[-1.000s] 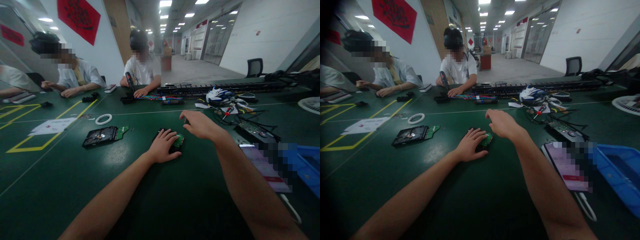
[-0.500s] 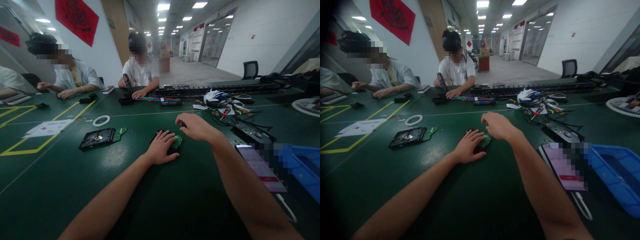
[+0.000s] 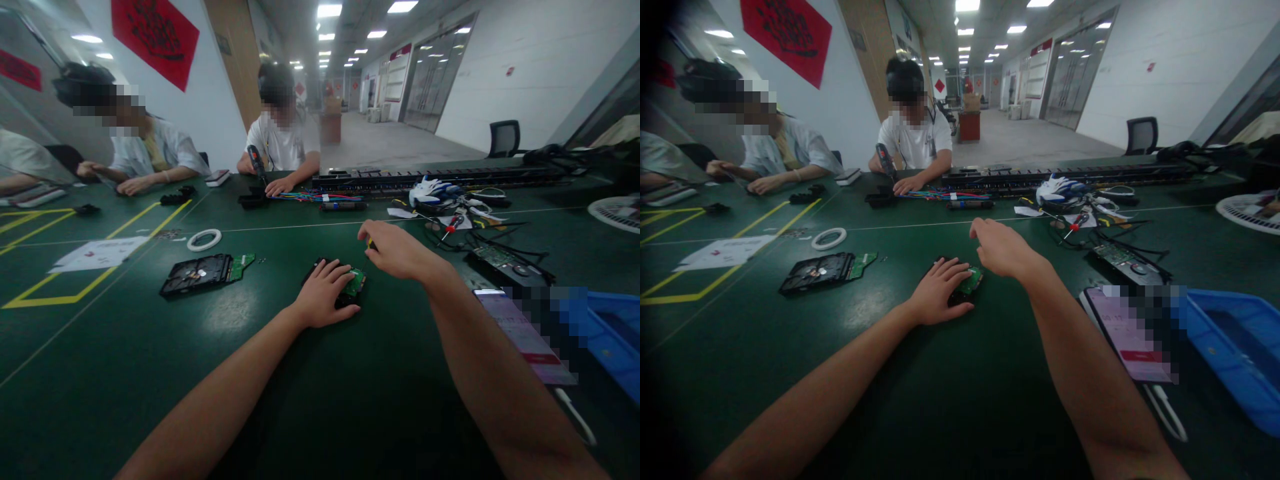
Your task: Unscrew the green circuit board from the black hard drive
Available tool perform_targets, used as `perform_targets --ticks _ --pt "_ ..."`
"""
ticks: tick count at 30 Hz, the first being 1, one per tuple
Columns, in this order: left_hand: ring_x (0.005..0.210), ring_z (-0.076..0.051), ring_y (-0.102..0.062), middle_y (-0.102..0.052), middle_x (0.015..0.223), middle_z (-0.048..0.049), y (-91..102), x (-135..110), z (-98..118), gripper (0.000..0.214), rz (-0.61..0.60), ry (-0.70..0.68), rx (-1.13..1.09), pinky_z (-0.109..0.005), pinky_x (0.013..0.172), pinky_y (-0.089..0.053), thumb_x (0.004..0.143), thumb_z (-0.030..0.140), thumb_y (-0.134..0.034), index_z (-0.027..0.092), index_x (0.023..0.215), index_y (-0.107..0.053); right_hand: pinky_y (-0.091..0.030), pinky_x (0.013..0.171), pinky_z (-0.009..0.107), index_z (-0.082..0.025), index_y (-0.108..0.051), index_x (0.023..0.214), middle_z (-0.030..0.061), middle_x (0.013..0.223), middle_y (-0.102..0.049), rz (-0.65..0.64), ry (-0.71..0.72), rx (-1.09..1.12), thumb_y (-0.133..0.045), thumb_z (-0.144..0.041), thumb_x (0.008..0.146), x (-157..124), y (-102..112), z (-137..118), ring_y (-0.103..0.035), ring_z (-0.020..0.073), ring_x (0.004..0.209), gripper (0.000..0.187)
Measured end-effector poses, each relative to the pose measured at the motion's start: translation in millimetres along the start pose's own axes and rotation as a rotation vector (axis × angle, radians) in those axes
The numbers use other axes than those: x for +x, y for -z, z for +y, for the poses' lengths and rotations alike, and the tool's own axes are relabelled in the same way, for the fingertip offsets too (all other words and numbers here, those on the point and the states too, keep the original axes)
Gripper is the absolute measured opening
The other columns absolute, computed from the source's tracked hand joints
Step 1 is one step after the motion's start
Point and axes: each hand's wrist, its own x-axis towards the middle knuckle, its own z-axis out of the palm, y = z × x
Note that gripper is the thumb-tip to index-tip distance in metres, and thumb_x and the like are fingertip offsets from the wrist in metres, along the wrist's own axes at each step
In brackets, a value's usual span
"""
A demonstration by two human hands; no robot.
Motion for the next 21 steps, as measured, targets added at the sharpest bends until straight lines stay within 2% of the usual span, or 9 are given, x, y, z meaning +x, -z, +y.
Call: perform_targets --ticks 3,8,10,13,16,18,21 --pt "0.157 -0.039 -0.032 -0.047 0.164 -0.0094 0.3 0.2 0.5 0.081 0.003 0.005 -0.005 -0.063 0.132 -0.014 0.090 0.073 -0.062 0.025 0.155 -0.049 -0.048 0.097 0.038 -0.018 -0.060 0.117 0.0136 0.124 -0.069 -0.016 0.000 -0.003 -0.060 -0.012 0.089 -0.4 0.5 -4.6 -0.066 0.0280 0.113 0.029" --pt "0.157 -0.039 -0.033 -0.047 0.164 -0.0097 1.7 0.5 1.4 0.081 -0.003 0.007 -0.003 -0.064 0.132 -0.015 0.090 0.072 -0.063 0.025 0.154 -0.050 -0.053 0.084 0.045 -0.016 -0.061 0.118 0.0182 0.118 -0.070 0.023 -0.153 -0.085 -0.054 -0.037 0.101 -0.7 -1.0 -4.5 -0.070 0.0338 0.101 0.028" --pt "0.157 -0.039 -0.033 -0.048 0.164 -0.0098 1.6 0.4 1.2 0.082 -0.004 0.006 0.001 -0.064 0.132 -0.015 0.090 0.073 -0.062 0.025 0.155 -0.050 -0.053 0.082 0.046 -0.015 -0.062 0.116 0.0178 0.114 -0.072 0.010 -0.170 -0.114 -0.056 -0.035 0.101 -0.9 -0.5 -2.2 -0.070 0.0346 0.099 0.026" --pt "0.157 -0.039 -0.033 -0.048 0.164 -0.0096 0.7 0.2 0.4 0.082 0.000 0.002 0.004 -0.063 0.133 -0.014 0.091 0.074 -0.060 0.024 0.155 -0.049 -0.053 0.088 0.044 -0.017 -0.063 0.115 0.0155 0.118 -0.071 -0.008 -0.091 -0.093 -0.065 -0.024 0.095 -1.1 1.0 -1.2 -0.069 0.0328 0.106 0.022" --pt "0.157 -0.039 -0.033 -0.047 0.164 -0.0093 0.0 0.2 0.0 0.082 0.005 0.002 -0.001 -0.063 0.133 -0.014 0.091 0.073 -0.061 0.025 0.155 -0.049 -0.052 0.095 0.042 -0.017 -0.063 0.116 0.0144 0.123 -0.070 -0.028 -0.023 -0.060 -0.066 -0.017 0.092 -0.9 1.6 -4.4 -0.067 0.0307 0.113 0.024" --pt "0.158 -0.039 -0.032 -0.047 0.164 -0.0091 0.2 0.3 0.3 0.082 0.002 0.004 -0.005 -0.063 0.133 -0.014 0.090 0.073 -0.062 0.026 0.155 -0.049 -0.051 0.096 0.041 -0.017 -0.063 0.116 0.0151 0.124 -0.069 -0.028 -0.019 -0.052 -0.064 -0.019 0.094 -0.8 1.4 -7.0 -0.067 0.0304 0.113 0.023" --pt "0.158 -0.038 -0.032 -0.047 0.164 -0.0091 1.3 0.4 1.4 0.082 -0.002 0.007 -0.003 -0.063 0.133 -0.014 0.090 0.073 -0.062 0.025 0.155 -0.049 -0.053 0.088 0.044 -0.016 -0.062 0.117 0.0174 0.121 -0.069 0.005 -0.100 -0.075 -0.059 -0.032 0.099 -1.0 0.7 -7.3 -0.069 0.0323 0.105 0.024"
